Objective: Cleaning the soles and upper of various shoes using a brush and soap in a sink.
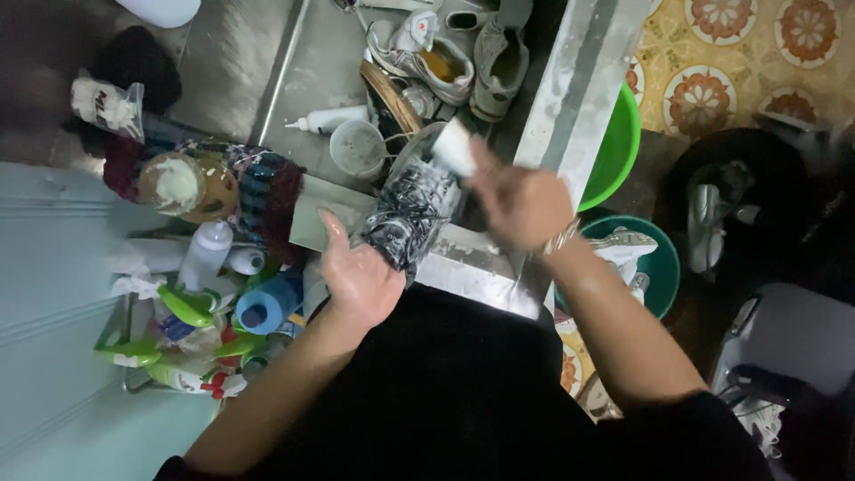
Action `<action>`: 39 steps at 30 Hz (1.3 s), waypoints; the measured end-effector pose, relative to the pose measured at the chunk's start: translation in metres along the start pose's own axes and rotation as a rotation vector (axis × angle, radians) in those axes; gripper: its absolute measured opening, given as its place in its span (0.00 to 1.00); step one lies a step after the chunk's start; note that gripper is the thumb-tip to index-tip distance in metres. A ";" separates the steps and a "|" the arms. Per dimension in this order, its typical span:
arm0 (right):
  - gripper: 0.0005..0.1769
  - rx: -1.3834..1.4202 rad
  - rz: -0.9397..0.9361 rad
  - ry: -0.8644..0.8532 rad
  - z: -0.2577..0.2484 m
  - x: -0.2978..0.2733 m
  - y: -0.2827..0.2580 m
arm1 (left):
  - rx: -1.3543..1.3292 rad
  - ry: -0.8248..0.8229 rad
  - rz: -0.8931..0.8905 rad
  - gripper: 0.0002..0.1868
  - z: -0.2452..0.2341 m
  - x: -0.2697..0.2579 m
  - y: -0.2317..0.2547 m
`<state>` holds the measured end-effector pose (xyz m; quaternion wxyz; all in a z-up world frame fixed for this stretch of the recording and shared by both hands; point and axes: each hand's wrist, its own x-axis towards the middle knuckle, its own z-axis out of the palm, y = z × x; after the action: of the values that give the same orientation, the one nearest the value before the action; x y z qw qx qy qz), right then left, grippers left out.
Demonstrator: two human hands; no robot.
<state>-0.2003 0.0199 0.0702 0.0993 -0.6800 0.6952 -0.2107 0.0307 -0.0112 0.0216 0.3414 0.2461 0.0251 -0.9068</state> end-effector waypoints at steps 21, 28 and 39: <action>0.13 -0.096 -0.010 -0.088 -0.007 0.017 0.016 | 0.040 0.013 0.014 0.42 -0.020 0.006 -0.003; 0.20 -0.154 -0.020 0.083 0.013 0.004 0.027 | 0.060 0.055 0.121 0.38 -0.014 0.008 -0.003; 0.18 0.037 0.086 0.134 0.016 -0.036 -0.010 | -0.045 0.055 0.057 0.34 0.001 0.008 0.007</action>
<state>-0.1826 0.0528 0.0546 0.0738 -0.6320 0.7248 -0.2641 0.0297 -0.0216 0.0197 0.3715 0.2635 0.0479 -0.8889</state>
